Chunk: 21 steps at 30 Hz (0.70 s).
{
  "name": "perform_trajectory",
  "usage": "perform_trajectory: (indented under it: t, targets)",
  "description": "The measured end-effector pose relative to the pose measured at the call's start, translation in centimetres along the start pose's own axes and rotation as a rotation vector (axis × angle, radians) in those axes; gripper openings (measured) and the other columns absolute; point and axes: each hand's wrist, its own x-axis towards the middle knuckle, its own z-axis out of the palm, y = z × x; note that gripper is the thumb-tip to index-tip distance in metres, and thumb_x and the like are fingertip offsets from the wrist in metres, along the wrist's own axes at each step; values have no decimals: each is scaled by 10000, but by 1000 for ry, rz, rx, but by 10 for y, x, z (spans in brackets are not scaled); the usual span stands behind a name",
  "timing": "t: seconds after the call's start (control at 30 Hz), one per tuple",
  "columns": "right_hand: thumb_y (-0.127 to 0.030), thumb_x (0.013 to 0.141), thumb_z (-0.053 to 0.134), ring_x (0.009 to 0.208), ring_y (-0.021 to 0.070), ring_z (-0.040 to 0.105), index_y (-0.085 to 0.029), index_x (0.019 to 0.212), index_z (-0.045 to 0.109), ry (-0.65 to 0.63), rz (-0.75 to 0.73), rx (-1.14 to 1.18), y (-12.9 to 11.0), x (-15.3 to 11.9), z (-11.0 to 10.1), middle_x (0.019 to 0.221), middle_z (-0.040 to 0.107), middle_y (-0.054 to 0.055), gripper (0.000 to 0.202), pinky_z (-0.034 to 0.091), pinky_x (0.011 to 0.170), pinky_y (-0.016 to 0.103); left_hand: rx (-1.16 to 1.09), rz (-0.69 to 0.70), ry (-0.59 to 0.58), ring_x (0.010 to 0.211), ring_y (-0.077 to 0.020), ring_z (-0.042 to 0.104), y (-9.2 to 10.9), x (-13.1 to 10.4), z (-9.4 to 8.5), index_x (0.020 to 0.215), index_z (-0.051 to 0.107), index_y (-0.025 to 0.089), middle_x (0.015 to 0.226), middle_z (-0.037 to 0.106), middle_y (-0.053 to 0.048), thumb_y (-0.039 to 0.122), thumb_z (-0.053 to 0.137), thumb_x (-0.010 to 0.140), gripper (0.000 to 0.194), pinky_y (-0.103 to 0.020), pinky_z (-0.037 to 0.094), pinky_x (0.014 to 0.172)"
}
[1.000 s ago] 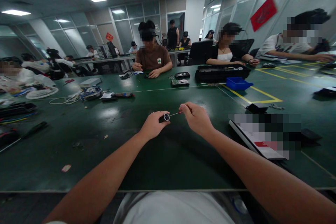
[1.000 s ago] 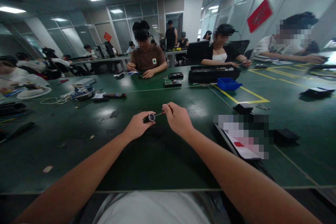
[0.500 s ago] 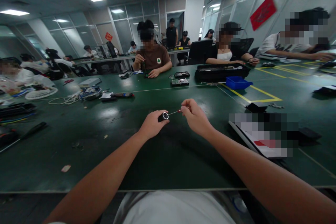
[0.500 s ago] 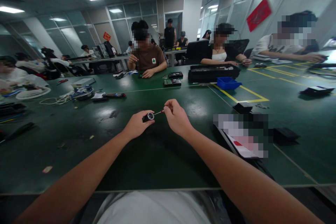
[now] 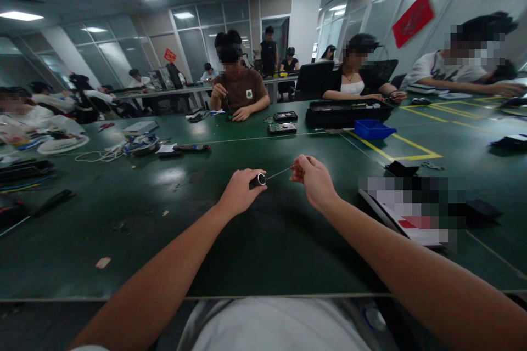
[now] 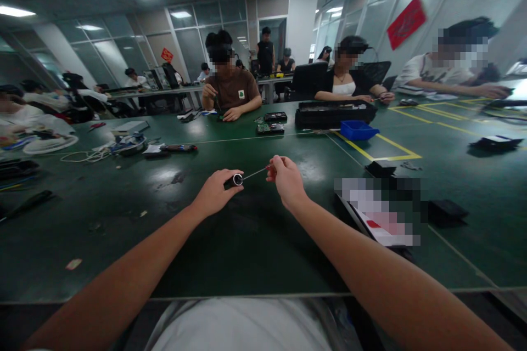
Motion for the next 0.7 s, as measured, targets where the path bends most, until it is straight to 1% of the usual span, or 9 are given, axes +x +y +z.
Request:
perform_trajectory:
  t: [0.07,0.2,0.33,0.43,0.57,0.7]
  targets:
    - [-462,903,517,630,170,581,-223,843,566,17,-76,-90,-2,-2,0,746,621,26,252,513,608,327,-1,-7,-5,1079,-247,587,-2,0,1,1244,641,239,1155,672,-59,291,687,872,378,-462,381,1061]
    - [-453,934,481,634,165,569,-215,867,571,18,-188,-231,-6,-7,-1,701,601,5,263,461,611,311,8,-20,-48,1057,-254,590,-5,0,3,1233,653,236,1137,679,-62,309,697,863,379,-462,390,1041]
    - [-445,957,452,643,169,572,-220,870,566,-40,-285,-346,-10,-11,0,686,598,-2,267,440,635,313,18,-23,-80,1064,-259,587,-4,0,4,1234,654,234,1147,681,-63,302,703,857,386,-468,387,1039]
    - [-426,970,433,650,175,581,-228,871,565,-79,-337,-449,-11,-14,1,685,611,0,258,430,641,311,30,-13,-96,1085,-257,585,-3,0,5,1240,651,244,1156,678,-60,297,698,861,385,-469,377,1053]
    - [-397,978,419,651,184,583,-232,865,555,-77,-391,-585,-13,-17,1,689,626,6,242,408,642,314,50,10,-124,1107,-256,584,-5,0,6,1251,643,248,1162,674,-64,295,686,869,388,-472,365,1063]
    - [-376,972,422,670,198,597,-228,872,556,-70,-405,-667,-15,-17,1,725,653,25,223,396,647,323,65,27,-135,1100,-258,588,-6,-1,7,1251,643,247,1152,677,-65,292,696,861,396,-473,375,1050]
